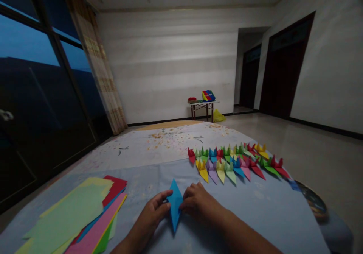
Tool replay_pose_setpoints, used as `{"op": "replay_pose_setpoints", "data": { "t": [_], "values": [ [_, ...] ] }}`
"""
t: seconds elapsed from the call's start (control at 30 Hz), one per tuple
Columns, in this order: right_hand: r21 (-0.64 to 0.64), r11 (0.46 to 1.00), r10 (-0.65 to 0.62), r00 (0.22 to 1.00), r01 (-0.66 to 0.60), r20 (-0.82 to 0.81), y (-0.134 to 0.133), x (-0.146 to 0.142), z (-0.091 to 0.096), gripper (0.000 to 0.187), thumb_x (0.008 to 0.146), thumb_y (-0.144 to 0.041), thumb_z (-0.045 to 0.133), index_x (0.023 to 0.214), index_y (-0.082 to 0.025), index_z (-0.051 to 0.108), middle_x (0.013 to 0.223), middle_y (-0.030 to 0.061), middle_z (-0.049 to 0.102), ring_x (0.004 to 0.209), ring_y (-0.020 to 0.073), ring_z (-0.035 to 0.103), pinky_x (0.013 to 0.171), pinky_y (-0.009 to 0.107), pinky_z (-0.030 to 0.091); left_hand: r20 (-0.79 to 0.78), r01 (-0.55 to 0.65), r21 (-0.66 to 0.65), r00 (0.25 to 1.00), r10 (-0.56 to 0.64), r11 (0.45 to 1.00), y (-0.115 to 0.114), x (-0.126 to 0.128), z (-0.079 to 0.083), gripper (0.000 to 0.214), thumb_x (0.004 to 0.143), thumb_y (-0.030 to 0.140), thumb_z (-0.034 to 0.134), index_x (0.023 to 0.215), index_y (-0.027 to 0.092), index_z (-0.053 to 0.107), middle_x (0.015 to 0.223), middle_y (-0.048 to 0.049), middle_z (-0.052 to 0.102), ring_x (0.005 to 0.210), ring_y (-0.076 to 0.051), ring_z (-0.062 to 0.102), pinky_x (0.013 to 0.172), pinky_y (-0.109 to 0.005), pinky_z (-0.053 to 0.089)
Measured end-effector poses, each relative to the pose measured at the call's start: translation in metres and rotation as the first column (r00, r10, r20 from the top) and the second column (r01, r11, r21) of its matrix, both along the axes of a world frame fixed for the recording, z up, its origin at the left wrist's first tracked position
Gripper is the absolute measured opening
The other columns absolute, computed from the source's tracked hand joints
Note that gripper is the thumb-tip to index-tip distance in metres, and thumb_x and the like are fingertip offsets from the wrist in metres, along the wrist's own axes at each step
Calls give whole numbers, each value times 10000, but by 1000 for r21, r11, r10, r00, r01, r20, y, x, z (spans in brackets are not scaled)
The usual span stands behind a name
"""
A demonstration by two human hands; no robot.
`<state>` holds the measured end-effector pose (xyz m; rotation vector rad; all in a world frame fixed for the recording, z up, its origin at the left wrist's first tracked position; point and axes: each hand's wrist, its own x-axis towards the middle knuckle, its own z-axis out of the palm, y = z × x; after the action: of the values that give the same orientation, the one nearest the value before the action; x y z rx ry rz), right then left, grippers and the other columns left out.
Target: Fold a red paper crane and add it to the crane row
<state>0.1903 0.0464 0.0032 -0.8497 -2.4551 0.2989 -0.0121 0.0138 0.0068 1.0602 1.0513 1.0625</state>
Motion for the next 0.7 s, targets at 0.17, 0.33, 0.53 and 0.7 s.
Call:
{"op": "replay_pose_setpoints", "data": {
  "t": [0.17,0.33,0.53,0.7],
  "values": [
    [26,999,-21,997,20,68,1,-1,-7,105,797,-284,613,871,-322,676,834,-1,633,842,166,506,738,316,278,-9,33,-52,999,-34,998,6,-1,0,543,529,366,774,1007,148,639,889,-87,668,842,-246,617,821,-356,453],
    [11,998,-62,995,61,75,-2,0,-8,83,779,-276,620,838,-286,678,845,4,639,858,167,511,771,307,300,-55,48,-65,997,-52,997,15,-5,-6,506,551,381,767,985,148,650,822,-84,680,788,-246,628,799,-363,465],
    [-18,996,-83,996,83,21,-4,4,-5,86,765,-232,627,828,-262,677,892,8,643,897,168,525,797,305,313,-72,154,-68,985,-159,986,9,-5,7,485,568,354,760,1010,188,653,977,-79,679,926,-249,607,889,-350,428],
    [-62,995,-76,997,76,-5,-6,6,-4,115,738,-208,654,836,-252,693,904,18,646,894,176,534,807,324,323,-97,157,25,983,-154,987,4,-4,5,454,623,264,712,1059,167,635,1008,-77,669,927,-225,599,860,-330,424]
  ]
}}
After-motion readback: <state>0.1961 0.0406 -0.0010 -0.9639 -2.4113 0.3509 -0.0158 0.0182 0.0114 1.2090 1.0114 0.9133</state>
